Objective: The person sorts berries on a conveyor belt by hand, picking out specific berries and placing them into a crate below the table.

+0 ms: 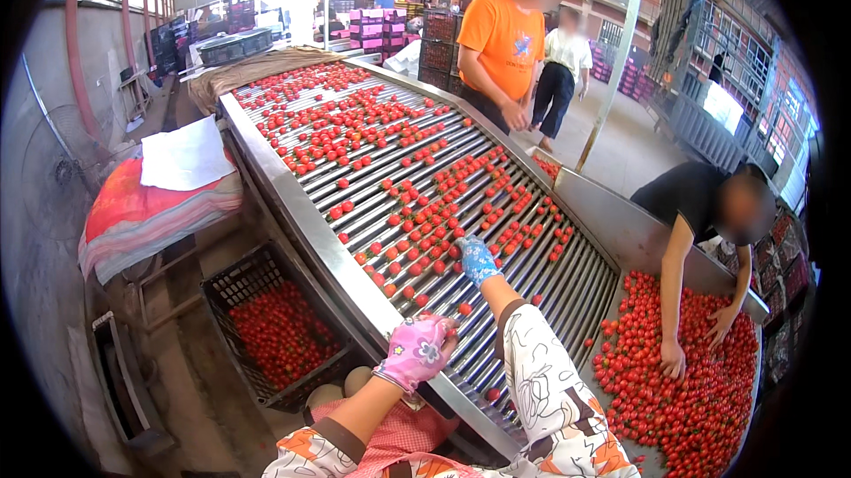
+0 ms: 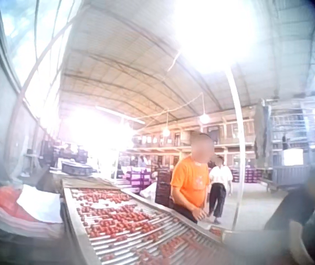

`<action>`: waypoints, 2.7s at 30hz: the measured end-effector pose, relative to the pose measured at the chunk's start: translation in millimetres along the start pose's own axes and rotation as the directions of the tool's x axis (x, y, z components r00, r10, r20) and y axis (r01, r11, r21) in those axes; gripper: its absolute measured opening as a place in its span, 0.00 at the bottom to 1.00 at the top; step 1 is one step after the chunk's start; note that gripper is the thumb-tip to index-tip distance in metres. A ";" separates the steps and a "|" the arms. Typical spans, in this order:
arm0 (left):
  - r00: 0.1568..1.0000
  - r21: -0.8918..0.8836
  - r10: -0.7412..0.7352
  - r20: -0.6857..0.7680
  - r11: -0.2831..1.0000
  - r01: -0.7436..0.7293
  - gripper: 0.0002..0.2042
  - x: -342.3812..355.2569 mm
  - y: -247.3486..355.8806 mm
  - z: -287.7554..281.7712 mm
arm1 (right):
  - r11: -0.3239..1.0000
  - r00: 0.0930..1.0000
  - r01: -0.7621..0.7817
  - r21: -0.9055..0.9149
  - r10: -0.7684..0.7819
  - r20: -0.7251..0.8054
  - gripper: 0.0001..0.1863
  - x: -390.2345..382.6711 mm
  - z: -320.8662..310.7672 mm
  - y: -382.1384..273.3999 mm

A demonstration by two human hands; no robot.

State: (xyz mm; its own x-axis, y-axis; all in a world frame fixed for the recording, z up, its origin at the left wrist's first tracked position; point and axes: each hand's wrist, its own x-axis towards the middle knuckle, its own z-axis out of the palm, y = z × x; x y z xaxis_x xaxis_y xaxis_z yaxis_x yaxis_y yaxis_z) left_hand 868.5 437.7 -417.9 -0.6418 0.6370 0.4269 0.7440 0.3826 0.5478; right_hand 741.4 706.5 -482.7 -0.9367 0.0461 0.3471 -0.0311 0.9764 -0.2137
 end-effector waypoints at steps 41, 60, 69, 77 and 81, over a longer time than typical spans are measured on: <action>0.980 0.446 -0.089 -0.177 0.881 0.160 0.31 2.7 -127.5 -25.4 | 0.338 0.571 -0.815 0.471 0.607 0.552 0.24 -439.9 -246.2 -35.8; 0.905 -0.121 0.102 0.413 0.991 -0.057 0.17 14.6 45.3 40.8 | 0.491 0.559 -0.819 0.297 0.564 0.608 0.27 -464.1 -229.0 -23.0; 0.985 -0.028 0.087 0.152 0.996 -0.083 0.13 -7.4 58.3 66.6 | 0.591 0.532 -0.767 0.250 0.369 0.762 0.36 -473.3 -175.0 -17.5; 0.977 -0.037 -0.017 0.214 0.999 0.025 0.14 -7.8 61.1 74.6 | 0.633 0.524 -0.770 0.086 0.548 0.653 0.41 -434.2 -91.7 -4.5; 0.978 -0.020 -0.003 0.209 1.000 0.007 0.13 -8.0 59.9 76.8 | 0.636 0.654 -0.726 0.262 0.521 0.548 0.41 -420.8 -50.7 3.6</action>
State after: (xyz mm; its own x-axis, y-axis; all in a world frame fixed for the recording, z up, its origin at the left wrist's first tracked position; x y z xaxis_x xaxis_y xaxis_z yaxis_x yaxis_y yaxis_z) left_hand 932.4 507.0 -443.7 -0.5912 0.7615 0.2658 0.7356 0.3739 0.5649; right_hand 1153.1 701.3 -583.2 -0.8202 0.4231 -0.3850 0.5689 0.5322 -0.6271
